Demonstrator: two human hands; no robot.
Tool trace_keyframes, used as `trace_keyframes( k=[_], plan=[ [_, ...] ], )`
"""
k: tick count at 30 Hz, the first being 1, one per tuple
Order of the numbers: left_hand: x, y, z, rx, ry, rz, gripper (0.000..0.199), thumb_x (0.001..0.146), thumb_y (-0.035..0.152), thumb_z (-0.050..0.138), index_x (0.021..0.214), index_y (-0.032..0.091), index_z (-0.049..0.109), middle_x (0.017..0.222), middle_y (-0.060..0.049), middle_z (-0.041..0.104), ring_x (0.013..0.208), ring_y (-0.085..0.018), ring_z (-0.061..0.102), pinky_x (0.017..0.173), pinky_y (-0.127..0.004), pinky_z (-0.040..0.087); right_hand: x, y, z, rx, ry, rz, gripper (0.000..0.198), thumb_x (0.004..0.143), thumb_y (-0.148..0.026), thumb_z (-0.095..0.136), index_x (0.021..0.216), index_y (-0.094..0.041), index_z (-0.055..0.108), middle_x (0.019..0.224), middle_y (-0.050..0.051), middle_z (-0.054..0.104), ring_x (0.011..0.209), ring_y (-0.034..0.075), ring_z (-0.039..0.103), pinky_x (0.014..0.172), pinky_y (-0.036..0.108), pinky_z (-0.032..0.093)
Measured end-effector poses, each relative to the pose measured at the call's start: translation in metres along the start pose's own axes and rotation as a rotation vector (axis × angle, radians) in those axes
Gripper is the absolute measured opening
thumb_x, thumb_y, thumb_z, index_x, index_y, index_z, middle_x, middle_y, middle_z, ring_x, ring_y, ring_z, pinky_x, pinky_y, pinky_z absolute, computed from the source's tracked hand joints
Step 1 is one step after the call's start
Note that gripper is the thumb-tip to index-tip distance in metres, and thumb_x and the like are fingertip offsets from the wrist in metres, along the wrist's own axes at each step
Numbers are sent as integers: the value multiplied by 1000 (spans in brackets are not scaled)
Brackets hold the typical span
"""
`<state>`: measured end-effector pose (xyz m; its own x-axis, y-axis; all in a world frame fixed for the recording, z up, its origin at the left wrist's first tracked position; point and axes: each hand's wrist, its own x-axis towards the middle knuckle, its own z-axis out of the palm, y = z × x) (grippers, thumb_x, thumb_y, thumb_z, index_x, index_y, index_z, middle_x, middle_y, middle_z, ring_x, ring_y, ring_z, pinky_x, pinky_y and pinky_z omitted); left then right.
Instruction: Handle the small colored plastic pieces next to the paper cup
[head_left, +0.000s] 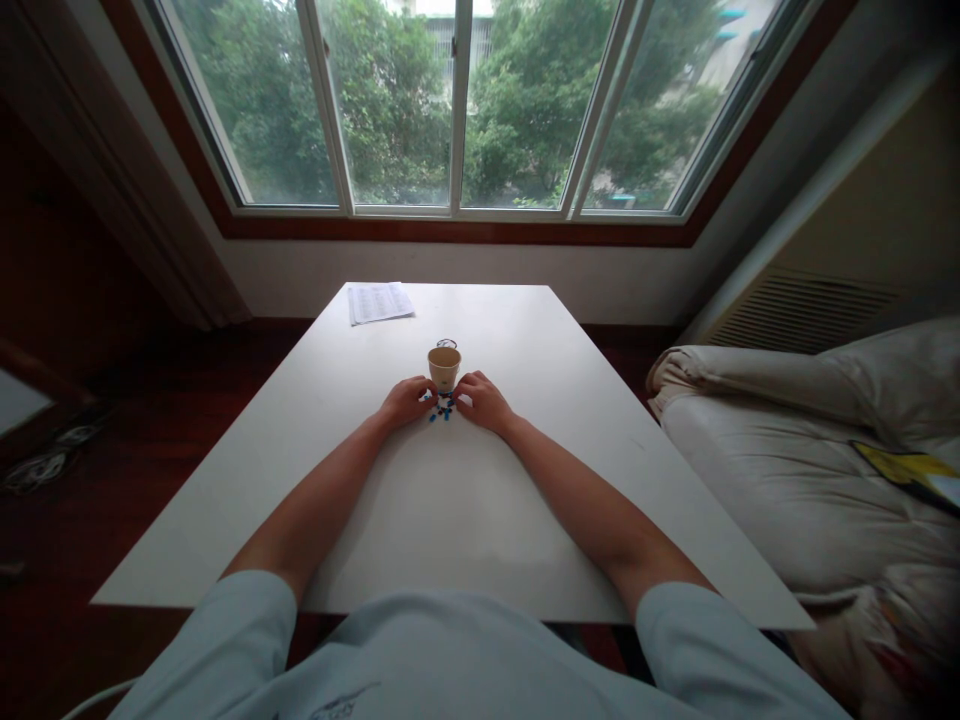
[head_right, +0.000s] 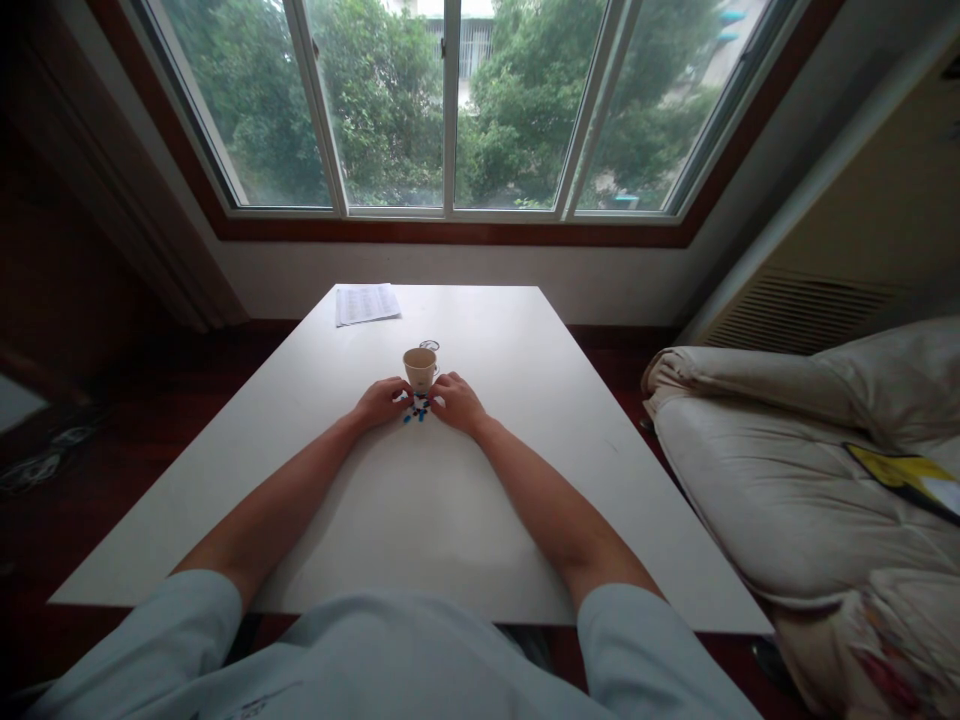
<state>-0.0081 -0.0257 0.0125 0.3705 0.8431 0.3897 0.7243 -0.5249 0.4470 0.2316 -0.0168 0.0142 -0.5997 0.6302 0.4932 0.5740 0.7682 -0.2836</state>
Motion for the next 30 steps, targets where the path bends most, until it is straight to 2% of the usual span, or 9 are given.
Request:
trace_keyframes(
  k=[5,11,15,20,30],
  plan=[
    [0,-5,-7,-46,-46,4,18,79,35,65,89,22,71,77,1,55,67,-12,48,63,-24,40,2,-6,-3,-29,-81,-15,16,84,-23,65,99,-24,72,108,7,63,105,23,48,95,37,42],
    [0,-5,-13,-77,-131,37,23,78,31,64,98,23,72,82,0,58,70,-12,52,66,-24,42,2,-6,-4,-48,-95,4,19,85,-25,66,104,-24,72,110,8,63,108,24,48,97,37,41],
    [1,-7,-9,-54,-124,34,20,79,29,63,96,23,73,82,0,58,70,-12,52,66,-25,43,2,-6,-4,-56,-68,9,29,86,-28,67,115,-24,68,116,8,61,109,24,47,96,37,42],
    [1,-9,-4,-30,-95,20,19,81,30,62,94,24,74,84,-1,58,70,-12,53,67,-25,44,2,-3,0,-80,-85,8,22,87,-29,66,107,-24,71,112,8,61,109,24,48,96,38,42],
    [0,-3,-3,-1,-85,-7,18,81,30,62,92,26,75,85,-2,60,70,-13,56,66,-26,44,1,0,3,-58,-84,13,21,86,-28,67,107,-25,73,112,9,62,112,25,48,97,39,43]
  ],
)
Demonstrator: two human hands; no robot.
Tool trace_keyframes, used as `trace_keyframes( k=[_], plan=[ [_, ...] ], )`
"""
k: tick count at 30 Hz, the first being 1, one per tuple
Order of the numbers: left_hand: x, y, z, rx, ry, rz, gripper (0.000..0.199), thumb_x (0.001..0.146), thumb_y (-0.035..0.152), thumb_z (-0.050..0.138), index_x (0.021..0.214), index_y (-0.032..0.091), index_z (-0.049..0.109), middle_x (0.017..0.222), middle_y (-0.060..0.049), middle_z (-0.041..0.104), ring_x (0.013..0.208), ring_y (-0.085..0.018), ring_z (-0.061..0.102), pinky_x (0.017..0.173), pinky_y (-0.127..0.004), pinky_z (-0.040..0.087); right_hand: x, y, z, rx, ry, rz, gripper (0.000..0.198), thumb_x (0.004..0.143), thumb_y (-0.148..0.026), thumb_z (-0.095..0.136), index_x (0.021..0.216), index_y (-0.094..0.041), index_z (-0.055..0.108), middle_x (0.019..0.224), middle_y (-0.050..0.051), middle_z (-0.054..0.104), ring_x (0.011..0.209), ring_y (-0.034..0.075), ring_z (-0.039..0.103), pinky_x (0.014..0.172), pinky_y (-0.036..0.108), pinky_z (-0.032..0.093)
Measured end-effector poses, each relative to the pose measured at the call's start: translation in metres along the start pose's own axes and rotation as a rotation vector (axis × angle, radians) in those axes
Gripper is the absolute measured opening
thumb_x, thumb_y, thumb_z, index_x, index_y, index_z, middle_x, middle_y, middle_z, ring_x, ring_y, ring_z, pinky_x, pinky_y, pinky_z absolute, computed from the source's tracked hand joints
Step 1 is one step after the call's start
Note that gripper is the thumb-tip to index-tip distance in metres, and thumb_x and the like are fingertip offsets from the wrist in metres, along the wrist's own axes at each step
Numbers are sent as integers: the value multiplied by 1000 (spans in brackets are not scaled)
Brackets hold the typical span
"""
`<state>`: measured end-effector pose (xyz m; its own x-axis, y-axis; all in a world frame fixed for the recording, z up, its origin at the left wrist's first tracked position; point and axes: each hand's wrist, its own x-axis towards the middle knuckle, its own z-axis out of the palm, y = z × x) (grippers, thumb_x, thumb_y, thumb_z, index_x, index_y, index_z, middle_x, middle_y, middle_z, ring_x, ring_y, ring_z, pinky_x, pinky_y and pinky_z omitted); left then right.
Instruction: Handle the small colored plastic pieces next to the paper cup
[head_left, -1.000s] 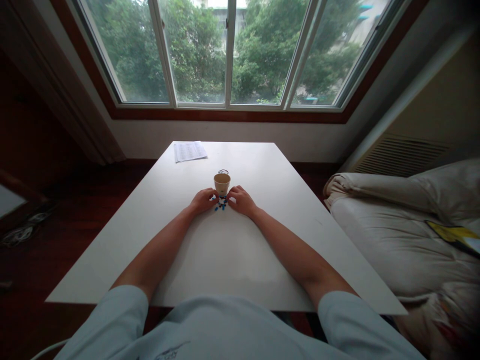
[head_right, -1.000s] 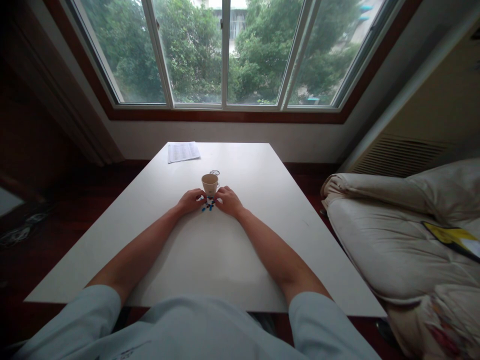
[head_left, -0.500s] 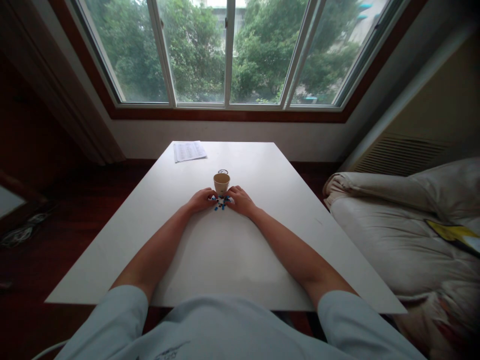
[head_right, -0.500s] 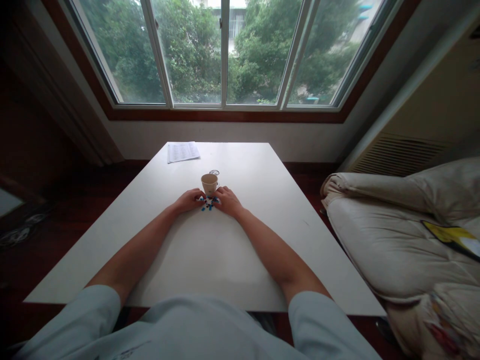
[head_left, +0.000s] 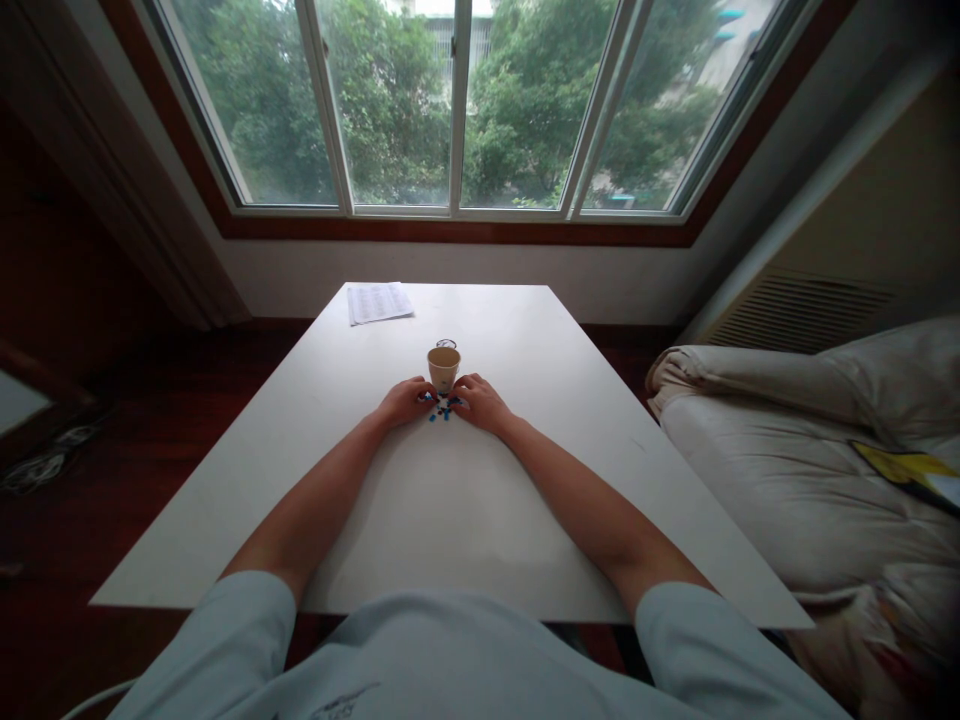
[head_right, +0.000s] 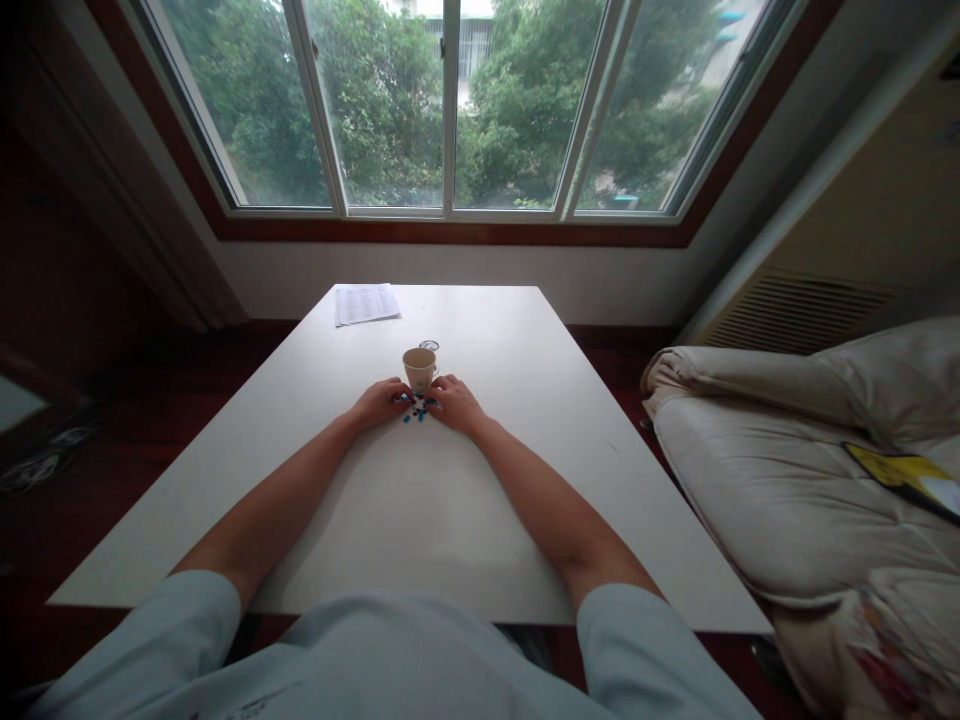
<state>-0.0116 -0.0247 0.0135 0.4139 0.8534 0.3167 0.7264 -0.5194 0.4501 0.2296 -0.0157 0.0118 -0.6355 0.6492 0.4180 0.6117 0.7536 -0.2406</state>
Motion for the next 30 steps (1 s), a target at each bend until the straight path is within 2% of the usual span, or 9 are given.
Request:
trace_keyframes(
  k=[10,17,25,30],
  plan=[
    [-1,8,4,52,31,-22,18,81,30,62,94,27,75,87,-2,63,71,-14,57,65,-26,43,0,-1,-1,-11,7,3,21,89,-28,64,108,-25,72,112,8,63,111,24,48,96,38,43],
    [0,13,4,45,27,-2,20,83,27,61,98,27,74,91,-2,65,73,-14,58,68,-27,44,0,0,1,7,20,10,13,89,-25,65,99,-24,73,106,8,64,110,23,49,96,37,42],
    [-1,14,4,15,109,36,17,85,25,59,98,25,71,89,-2,63,73,-14,56,69,-26,43,-2,4,2,23,50,40,14,88,-32,67,98,-23,72,101,7,64,103,21,50,93,35,43],
    [1,23,-3,17,189,34,16,86,23,57,98,23,68,88,-2,61,71,-13,53,67,-26,41,-1,5,2,35,51,57,14,87,-31,68,97,-23,72,100,7,64,103,21,50,93,35,43]
  ],
)
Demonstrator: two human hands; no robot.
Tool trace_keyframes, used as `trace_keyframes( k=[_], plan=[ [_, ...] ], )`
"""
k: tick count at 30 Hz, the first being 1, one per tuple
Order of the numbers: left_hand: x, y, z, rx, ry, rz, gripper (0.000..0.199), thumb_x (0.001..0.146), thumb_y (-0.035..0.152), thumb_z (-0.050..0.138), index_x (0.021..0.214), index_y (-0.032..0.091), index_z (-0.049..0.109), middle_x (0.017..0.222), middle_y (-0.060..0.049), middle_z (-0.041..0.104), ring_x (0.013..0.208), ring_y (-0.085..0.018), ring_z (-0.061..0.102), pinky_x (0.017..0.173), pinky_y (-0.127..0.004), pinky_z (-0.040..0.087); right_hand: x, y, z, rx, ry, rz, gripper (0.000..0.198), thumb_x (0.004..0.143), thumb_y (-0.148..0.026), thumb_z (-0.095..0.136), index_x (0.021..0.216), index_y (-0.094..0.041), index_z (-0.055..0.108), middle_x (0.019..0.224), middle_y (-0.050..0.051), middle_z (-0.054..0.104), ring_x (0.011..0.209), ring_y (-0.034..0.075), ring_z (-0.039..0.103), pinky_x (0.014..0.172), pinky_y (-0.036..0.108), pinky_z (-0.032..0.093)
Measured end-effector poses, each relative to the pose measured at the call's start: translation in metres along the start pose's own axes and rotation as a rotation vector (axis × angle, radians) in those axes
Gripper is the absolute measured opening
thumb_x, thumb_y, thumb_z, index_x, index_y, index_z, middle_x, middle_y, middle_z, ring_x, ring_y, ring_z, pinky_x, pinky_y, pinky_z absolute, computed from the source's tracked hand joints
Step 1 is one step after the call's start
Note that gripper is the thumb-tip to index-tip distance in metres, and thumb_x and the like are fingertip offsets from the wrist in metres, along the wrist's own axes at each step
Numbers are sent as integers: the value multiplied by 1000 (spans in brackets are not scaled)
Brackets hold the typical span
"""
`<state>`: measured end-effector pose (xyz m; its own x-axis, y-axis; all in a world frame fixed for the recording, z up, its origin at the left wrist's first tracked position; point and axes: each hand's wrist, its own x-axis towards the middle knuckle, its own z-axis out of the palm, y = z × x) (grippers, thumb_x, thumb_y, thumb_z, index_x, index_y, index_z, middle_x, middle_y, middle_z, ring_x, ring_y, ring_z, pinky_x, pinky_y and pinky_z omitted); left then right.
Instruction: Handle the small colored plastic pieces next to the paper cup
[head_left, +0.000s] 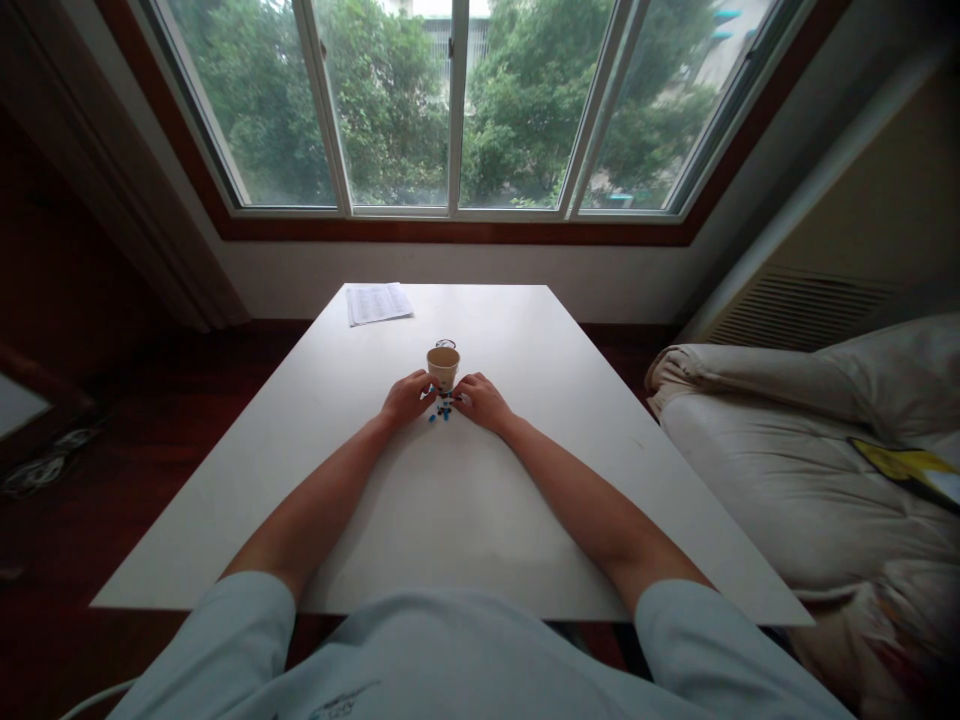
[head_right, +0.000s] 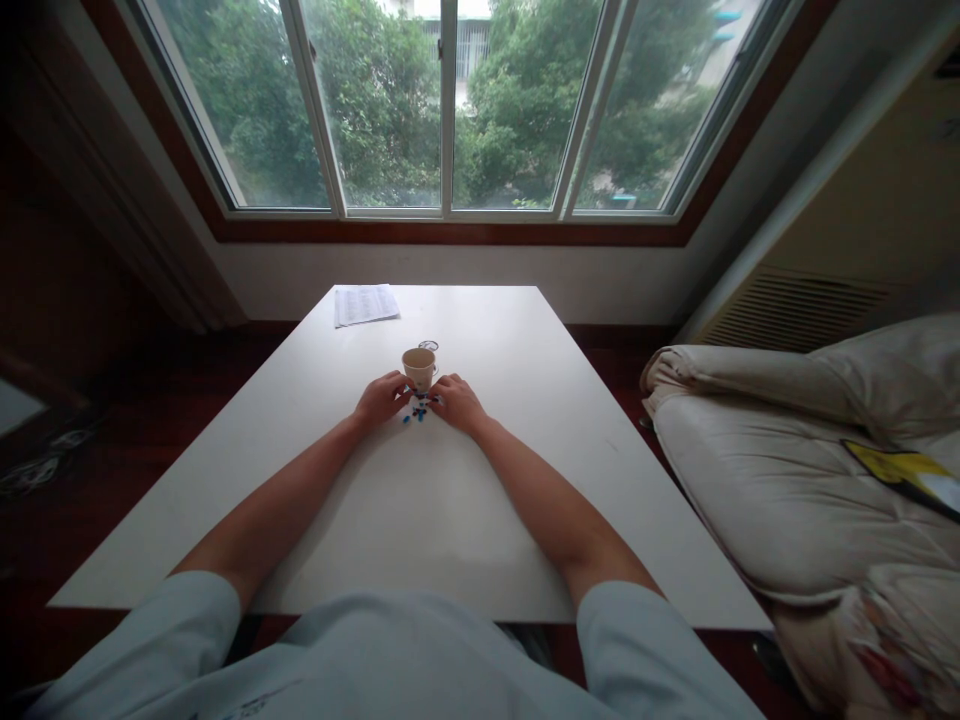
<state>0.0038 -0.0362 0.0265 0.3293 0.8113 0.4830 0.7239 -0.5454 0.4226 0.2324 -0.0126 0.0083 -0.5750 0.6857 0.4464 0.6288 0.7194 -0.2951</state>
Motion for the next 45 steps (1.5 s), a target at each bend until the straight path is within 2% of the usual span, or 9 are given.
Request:
trace_keyframes(
  k=[6,12,19,26,29,32,38,43,45],
  plan=[
    [8,13,-12,-71,194,-94,18,89,27,54,99,19,67,76,-1,57,67,-13,49,68,-26,40,1,0,0,-9,7,1,8,87,-27,67,90,-21,71,99,7,64,102,21,51,91,34,44],
    [24,16,-13,-206,307,-237,22,88,32,55,98,18,68,67,2,52,63,-12,46,60,-24,35,2,0,0,14,41,-22,5,87,-24,67,88,-20,70,95,7,64,99,20,52,89,33,44],
    [38,6,-11,-300,298,-337,21,84,36,60,91,19,70,61,4,47,59,-11,44,56,-23,32,1,-1,-1,83,115,8,6,89,-20,61,89,-20,66,88,5,65,89,18,54,84,30,42],
    [37,5,-12,-286,250,-302,25,85,36,59,100,20,71,63,4,49,60,-11,44,57,-23,33,-1,-6,-3,126,163,61,6,90,-18,54,89,-19,60,85,4,61,80,16,51,75,26,40],
    [33,2,-18,-279,253,-266,30,85,35,58,108,20,70,64,4,49,60,-11,44,59,-23,35,-1,-8,-5,130,178,43,7,91,-18,52,90,-19,59,86,4,61,82,17,50,76,27,40],
    [25,-6,-24,-235,276,-262,28,87,33,55,105,19,70,63,4,47,59,-11,42,59,-23,35,-1,-9,-8,117,207,14,11,94,-18,49,91,-19,60,88,6,61,85,18,50,78,28,41],
    [11,-18,-29,-87,161,-192,19,85,28,53,90,17,68,69,1,56,62,-12,46,59,-24,34,0,-11,-12,63,269,-33,21,95,-16,46,99,-21,66,94,8,61,93,20,50,82,31,43],
    [8,-17,-25,33,-118,-48,15,82,30,57,77,19,65,68,0,58,61,-12,45,58,-25,31,0,-13,-15,45,350,-39,24,96,-19,46,106,-22,68,99,8,64,99,21,53,88,34,46],
    [8,-15,-24,73,-212,-44,17,81,34,60,74,19,64,67,1,58,59,-12,45,57,-25,30,-1,-14,-17,31,379,-38,26,97,-21,45,111,-22,68,104,8,65,103,21,54,91,36,46]
  ],
)
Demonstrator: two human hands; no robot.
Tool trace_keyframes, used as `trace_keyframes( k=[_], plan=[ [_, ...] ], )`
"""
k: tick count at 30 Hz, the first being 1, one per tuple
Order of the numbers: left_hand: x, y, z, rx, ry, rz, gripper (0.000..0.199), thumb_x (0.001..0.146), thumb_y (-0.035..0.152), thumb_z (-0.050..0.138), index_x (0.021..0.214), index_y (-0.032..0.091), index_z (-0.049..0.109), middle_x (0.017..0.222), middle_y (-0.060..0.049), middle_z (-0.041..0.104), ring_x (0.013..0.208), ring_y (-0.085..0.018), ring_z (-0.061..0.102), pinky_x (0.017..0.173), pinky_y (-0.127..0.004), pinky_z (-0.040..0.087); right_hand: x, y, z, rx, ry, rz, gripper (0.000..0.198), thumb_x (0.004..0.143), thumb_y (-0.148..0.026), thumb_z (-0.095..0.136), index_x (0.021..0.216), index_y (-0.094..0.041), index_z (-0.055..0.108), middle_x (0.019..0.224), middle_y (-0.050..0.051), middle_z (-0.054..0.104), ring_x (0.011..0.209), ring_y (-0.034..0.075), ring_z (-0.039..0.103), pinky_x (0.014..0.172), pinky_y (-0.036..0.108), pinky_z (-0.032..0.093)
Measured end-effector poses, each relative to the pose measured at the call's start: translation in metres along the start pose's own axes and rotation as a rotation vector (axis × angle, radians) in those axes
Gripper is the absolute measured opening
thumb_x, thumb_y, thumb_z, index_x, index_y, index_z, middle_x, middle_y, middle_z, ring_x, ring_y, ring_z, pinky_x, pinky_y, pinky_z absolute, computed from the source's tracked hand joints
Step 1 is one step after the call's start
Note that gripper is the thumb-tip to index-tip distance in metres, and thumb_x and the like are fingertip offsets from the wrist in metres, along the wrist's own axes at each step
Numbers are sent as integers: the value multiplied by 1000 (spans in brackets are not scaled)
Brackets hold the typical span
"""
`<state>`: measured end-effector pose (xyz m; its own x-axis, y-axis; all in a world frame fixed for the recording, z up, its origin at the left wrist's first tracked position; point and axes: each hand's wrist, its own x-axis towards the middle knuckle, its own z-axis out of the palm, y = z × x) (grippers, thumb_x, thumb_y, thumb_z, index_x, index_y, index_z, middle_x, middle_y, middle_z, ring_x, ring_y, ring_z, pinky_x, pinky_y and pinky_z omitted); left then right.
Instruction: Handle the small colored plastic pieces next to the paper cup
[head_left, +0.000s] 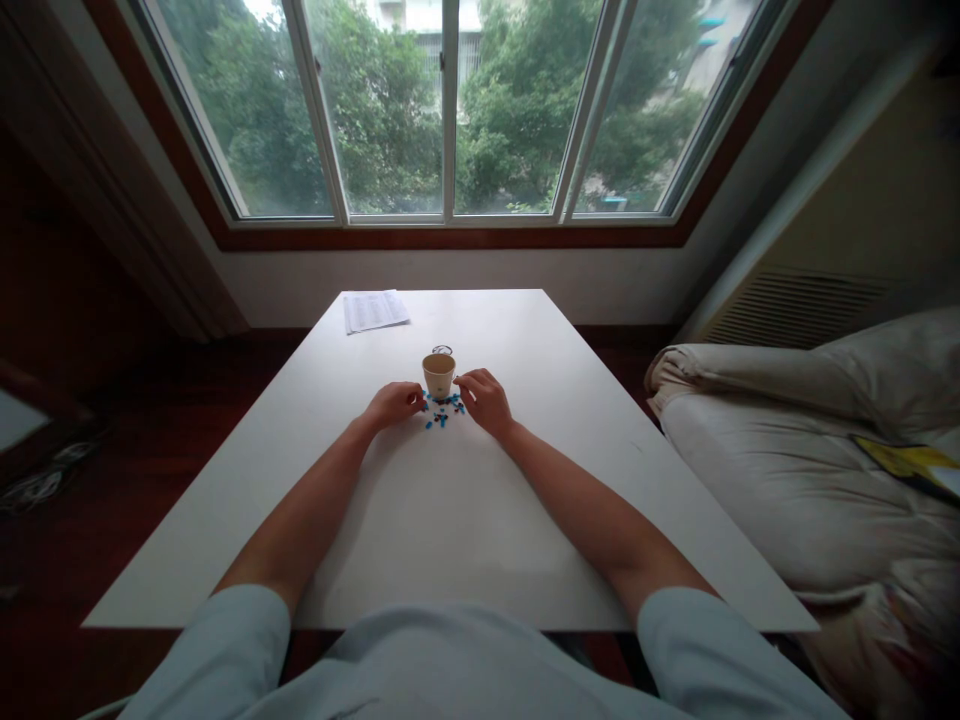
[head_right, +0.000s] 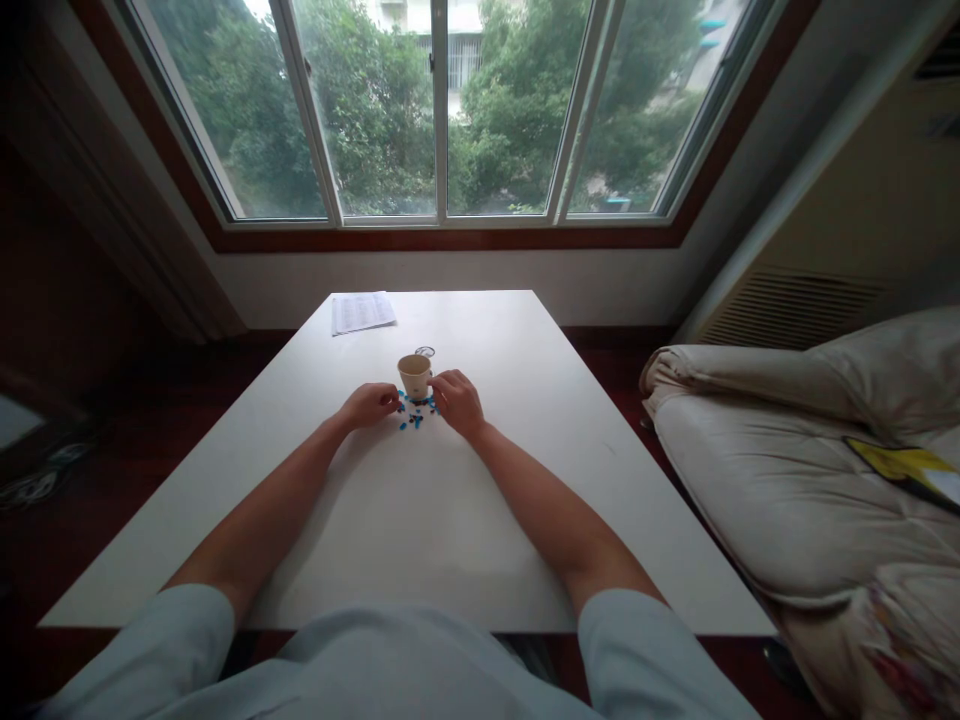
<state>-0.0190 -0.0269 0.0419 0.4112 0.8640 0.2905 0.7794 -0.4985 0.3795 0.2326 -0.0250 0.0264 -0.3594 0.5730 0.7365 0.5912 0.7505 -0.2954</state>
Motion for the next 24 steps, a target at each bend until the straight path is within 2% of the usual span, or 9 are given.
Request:
trace_keyframes(
  k=[5,10,17,20,24],
  plan=[
    [-1,4,2,70,-76,-88,24,79,45,62,78,22,64,70,0,62,60,-13,48,56,-26,29,2,-6,-4,-71,22,-13,38,99,-28,44,134,-22,57,129,9,60,124,23,50,106,42,40],
    [-1,1,5,72,-102,-99,21,79,43,61,82,23,65,73,0,63,62,-14,50,58,-26,31,9,-7,1,-154,-36,-24,48,100,-33,44,146,-20,46,147,10,48,141,24,36,116,44,31],
    [-1,-5,11,19,-71,-66,17,80,37,58,84,23,68,69,0,62,59,-14,50,58,-26,32,11,-8,2,-142,-156,-16,50,98,-37,48,147,-25,44,152,8,42,148,26,27,121,50,18],
    [-1,-5,11,-4,-68,-29,15,80,33,58,83,23,68,69,0,62,59,-14,50,58,-26,34,11,-10,-3,-98,-120,13,48,98,-37,47,145,-25,45,151,8,42,146,26,29,120,50,21],
    [-2,-6,9,-47,-52,14,14,79,28,56,84,23,69,75,-1,66,64,-14,52,61,-25,37,7,-2,-8,-68,-7,80,38,98,-32,45,133,-22,55,137,11,54,132,25,42,112,44,31]
  ],
)
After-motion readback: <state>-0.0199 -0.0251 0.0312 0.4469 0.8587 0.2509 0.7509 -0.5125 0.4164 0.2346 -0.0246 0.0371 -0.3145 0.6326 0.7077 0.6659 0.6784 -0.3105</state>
